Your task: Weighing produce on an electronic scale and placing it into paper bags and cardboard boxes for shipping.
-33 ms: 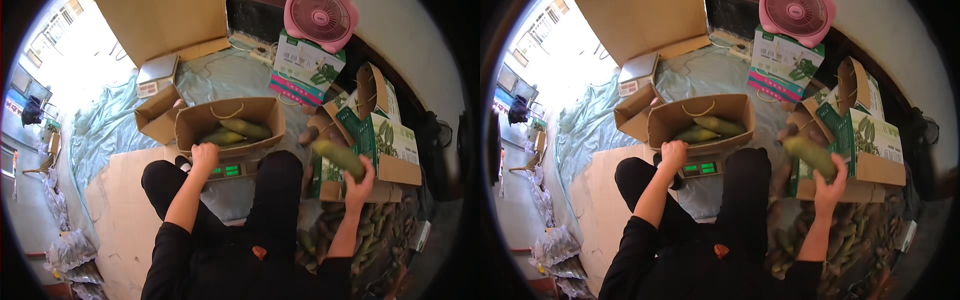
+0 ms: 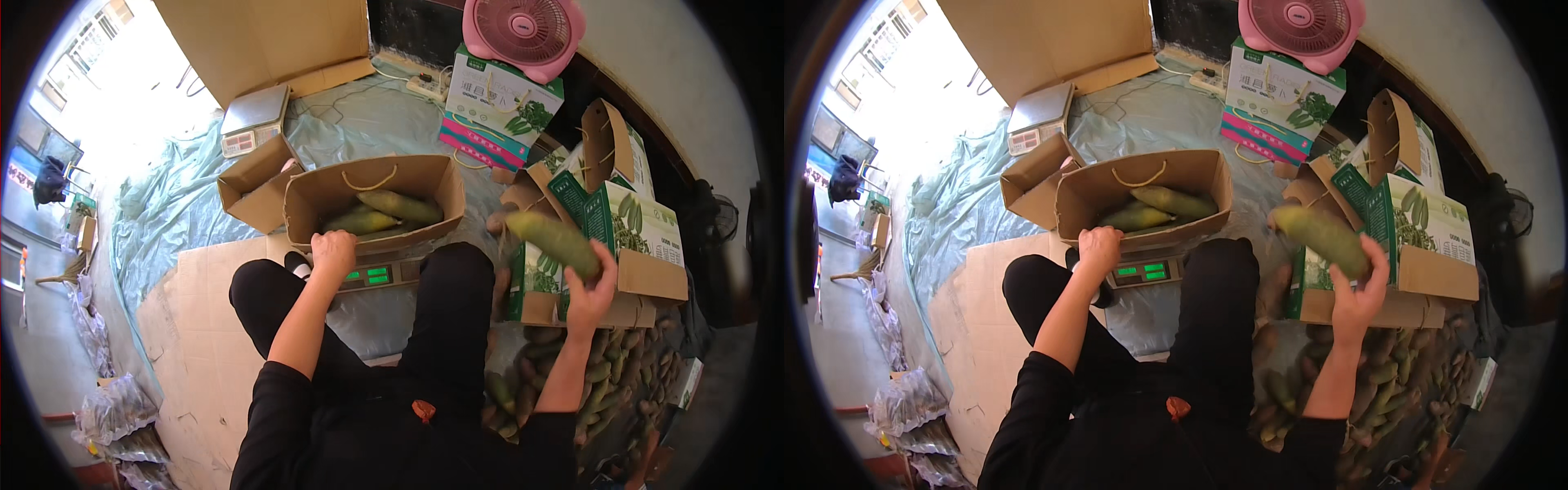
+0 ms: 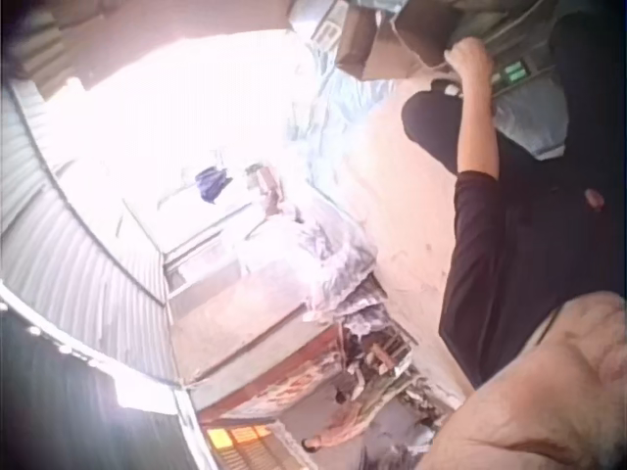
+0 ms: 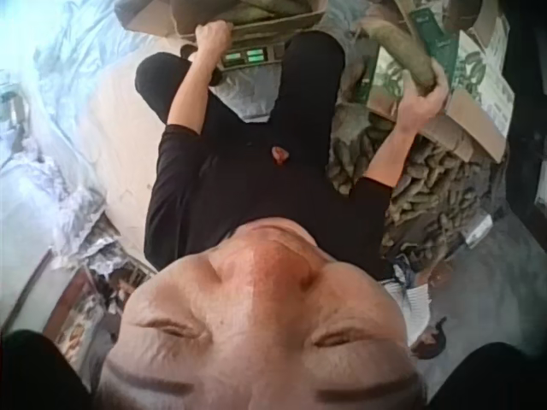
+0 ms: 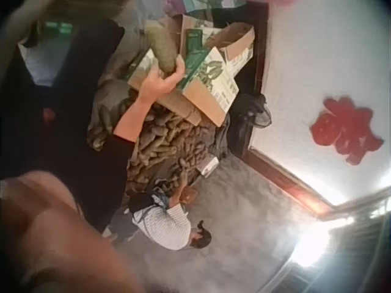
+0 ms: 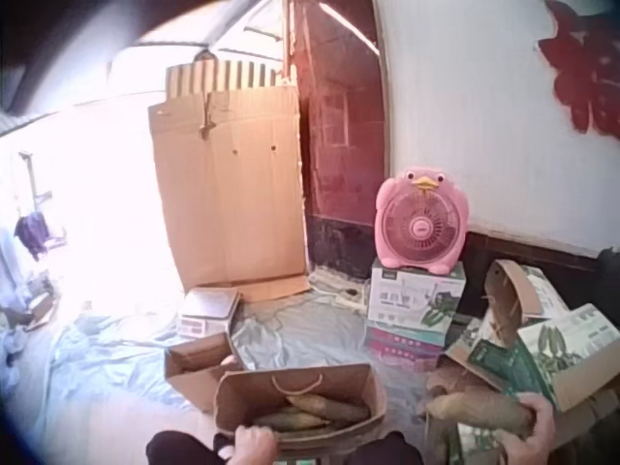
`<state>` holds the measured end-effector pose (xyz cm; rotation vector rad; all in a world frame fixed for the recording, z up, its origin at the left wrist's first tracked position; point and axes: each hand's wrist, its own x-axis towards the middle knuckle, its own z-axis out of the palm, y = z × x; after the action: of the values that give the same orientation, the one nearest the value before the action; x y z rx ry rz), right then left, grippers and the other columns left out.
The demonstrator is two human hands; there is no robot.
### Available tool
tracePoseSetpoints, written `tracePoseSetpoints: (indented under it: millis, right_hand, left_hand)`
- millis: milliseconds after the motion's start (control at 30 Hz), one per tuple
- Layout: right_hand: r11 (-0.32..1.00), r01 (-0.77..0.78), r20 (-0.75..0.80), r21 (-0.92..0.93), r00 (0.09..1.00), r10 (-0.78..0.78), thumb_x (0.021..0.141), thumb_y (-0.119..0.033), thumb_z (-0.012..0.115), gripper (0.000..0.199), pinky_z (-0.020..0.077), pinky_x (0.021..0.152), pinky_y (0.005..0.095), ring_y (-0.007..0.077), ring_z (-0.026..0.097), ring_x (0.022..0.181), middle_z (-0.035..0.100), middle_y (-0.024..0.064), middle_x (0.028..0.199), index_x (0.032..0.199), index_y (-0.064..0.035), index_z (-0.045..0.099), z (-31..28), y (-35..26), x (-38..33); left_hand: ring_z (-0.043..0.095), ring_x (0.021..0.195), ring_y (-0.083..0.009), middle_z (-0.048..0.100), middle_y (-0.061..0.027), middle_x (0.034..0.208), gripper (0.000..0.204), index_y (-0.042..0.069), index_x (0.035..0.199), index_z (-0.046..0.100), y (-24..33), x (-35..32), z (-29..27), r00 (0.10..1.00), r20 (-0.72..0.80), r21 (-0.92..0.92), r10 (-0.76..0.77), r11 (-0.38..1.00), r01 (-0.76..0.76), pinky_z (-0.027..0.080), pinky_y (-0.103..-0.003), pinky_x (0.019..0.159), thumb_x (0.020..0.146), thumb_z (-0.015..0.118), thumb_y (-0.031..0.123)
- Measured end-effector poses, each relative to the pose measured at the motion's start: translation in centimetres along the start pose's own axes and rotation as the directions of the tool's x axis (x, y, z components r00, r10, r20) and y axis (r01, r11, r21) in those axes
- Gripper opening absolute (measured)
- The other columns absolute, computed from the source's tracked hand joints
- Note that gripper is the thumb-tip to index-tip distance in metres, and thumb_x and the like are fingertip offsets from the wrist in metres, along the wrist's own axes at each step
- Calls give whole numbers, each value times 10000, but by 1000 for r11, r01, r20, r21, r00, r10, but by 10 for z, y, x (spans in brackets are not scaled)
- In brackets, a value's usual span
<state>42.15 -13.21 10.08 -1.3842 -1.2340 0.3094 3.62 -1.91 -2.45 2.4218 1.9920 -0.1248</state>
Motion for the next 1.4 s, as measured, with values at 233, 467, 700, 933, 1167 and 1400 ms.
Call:
tracePoseSetpoints:
  millis: [233, 467, 700, 933, 1167, 1400]
  right_hand:
    - [874, -186, 312, 449, 949, 42, 751, 59, 660, 529, 430, 934, 319, 196, 506, 1142, 528, 96, 1220, 1237, -31, 473, 102, -27, 57]
    - [931, -328, 411, 160, 880, 240, 801, -35, 641, 380, 481, 832, 298, 178, 576, 1045, 614, 107, 1103, 1169, -16, 549, 110, 88, -5]
    - [724, -486, 287, -490, 694, 660, 748, -111, 692, 330, 506, 802, 361, 263, 645, 899, 656, 138, 935, 1060, -53, 602, 17, 226, -178]
    - [412, -333, 338, -848, 259, 905, 703, -227, 702, 308, 485, 837, 403, 333, 601, 969, 653, 137, 986, 975, -89, 660, -40, 231, -339]
    - [309, -409, 244, -859, 205, 948, 703, -218, 667, 233, 475, 832, 420, 339, 602, 954, 653, 137, 974, 882, -68, 657, -81, 233, -375]
    - [-11, -420, -277, -908, 580, 766, 696, -237, 713, 333, 472, 865, 421, 311, 558, 1037, 599, 124, 1065, 976, -94, 603, -158, 206, -291]
  left_hand:
    - [650, 825, -217, 656, -34, 808, 154, 177, 814, 703, 3, 3, -5, 997, 82, 21, 0, 1000, -2, 446, -386, 710, 740, 589, 106]
    - [655, 851, -216, 670, -29, 831, 139, 179, 835, 703, 5, -8, -7, 984, 179, 60, 18, 998, -30, 448, -388, 720, 744, 606, 140]
    - [682, 793, -229, 687, -42, 820, 165, 197, 857, 702, -11, -1, 14, 998, 55, 102, 6, 995, -12, 506, -377, 666, 848, 537, 192]
    - [623, 919, -348, 656, -153, 979, 245, 121, 980, 668, 7, 10, -14, 986, 165, -35, -23, 999, 29, 489, -446, 772, 773, 637, 248]
    - [629, 880, -350, 666, -162, 907, 229, 101, 965, 674, 27, 9, -12, 974, 227, -129, 10, 991, 20, 481, -439, 756, 768, 648, 216]
    - [624, 840, -346, 652, -157, 870, 208, 90, 913, 674, -4, 2, 3, 987, 157, -141, 32, 990, -9, 475, -434, 750, 737, 659, 200]
